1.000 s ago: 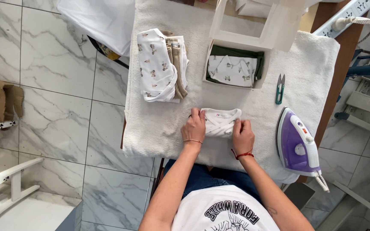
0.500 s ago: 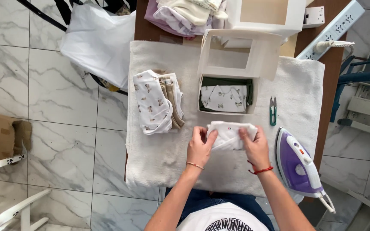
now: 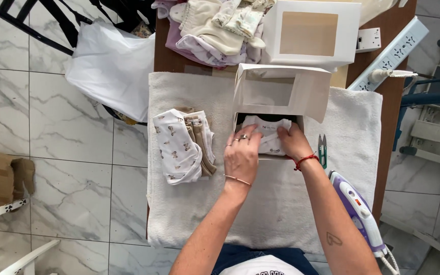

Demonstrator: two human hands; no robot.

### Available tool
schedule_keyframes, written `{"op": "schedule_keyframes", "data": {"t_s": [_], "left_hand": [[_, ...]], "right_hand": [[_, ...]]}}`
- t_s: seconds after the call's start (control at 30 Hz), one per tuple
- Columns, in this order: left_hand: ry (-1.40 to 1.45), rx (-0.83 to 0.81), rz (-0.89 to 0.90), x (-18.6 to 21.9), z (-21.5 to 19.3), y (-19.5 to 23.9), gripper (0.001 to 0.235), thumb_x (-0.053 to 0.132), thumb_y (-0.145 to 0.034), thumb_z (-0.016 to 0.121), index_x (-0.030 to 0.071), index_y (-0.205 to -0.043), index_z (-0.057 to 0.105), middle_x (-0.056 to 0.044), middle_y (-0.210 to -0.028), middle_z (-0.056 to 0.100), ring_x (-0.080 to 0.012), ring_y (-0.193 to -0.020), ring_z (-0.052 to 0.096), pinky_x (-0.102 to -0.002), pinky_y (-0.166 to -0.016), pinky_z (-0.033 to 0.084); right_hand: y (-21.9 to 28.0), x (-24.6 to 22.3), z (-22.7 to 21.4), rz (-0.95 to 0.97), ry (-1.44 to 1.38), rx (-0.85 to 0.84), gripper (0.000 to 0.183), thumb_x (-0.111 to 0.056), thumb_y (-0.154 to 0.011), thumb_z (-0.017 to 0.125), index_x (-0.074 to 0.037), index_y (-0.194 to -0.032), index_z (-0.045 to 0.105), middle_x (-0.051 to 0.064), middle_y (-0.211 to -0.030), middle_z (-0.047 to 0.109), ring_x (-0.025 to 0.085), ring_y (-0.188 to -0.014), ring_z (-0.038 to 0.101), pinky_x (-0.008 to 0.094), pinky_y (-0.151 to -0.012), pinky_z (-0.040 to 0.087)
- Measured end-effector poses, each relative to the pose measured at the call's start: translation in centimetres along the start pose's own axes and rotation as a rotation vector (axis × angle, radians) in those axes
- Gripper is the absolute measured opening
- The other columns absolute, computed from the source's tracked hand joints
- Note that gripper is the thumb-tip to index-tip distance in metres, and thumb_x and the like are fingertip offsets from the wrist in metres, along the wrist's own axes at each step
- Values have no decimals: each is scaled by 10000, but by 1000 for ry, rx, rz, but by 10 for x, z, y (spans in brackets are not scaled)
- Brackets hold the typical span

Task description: Folding baby clothes, ironing them, and placing them into a gift box for retail presentation.

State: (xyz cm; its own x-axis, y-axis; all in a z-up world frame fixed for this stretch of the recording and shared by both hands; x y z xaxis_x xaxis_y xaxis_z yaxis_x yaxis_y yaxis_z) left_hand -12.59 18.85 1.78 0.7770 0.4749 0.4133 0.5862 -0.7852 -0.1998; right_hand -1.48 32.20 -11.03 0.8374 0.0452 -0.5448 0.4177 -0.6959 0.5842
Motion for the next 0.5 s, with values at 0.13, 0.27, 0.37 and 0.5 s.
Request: {"op": "schedule_keyframes", "data": {"t_s": [0.13,0.27,0.37,0.5], "left_hand": [[-107,-139,-64,-8,22,3,317,139,-704,617,102,-1011,547,-117,-1130,553,-232,-1030,538,-497,-996,226],[-207,-216,-32,1,9,-4,473,220,-631,682,41,-1047,545,-153,-1082,569,-244,-1072,501,-536,-1027,114],[-296,-282,-67,4,9,2,387,207,-711,608,34,-1052,552,-142,-1073,578,-236,-1167,416,-549,-1038,34],[-365,-370,-126,4,19,2,328,133,-759,524,19,-1066,540,-131,-1114,558,-223,-1238,327,-535,-1046,-24]], "right_hand": [[50,-57,-31,36,-1,6,506,-341,-842,483,-46,-1222,326,302,-1098,493,432,-1055,453,532,-872,369],[100,-93,-49,-621,139,505,325,-102,-790,602,5,-1075,488,167,-981,504,326,-958,507,406,-841,414],[107,-82,-29,-703,305,484,287,-169,-801,580,-68,-1064,528,90,-1131,483,244,-1075,475,440,-943,309],[74,-55,-12,-597,474,249,384,-180,-781,534,-147,-1153,443,38,-1314,408,225,-1199,378,594,-974,201]]}}
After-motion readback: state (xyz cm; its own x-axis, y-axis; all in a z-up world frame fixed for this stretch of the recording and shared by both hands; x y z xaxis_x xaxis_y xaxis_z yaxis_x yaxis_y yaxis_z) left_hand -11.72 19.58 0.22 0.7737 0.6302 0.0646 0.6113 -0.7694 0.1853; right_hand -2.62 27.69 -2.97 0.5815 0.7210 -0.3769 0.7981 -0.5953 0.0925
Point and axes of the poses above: each hand's wrist, its own y-axis away from the middle knuckle, its own z-axis out of the palm, x = y × z, the point moved 5 cm from there along -y, towards the middle knuckle
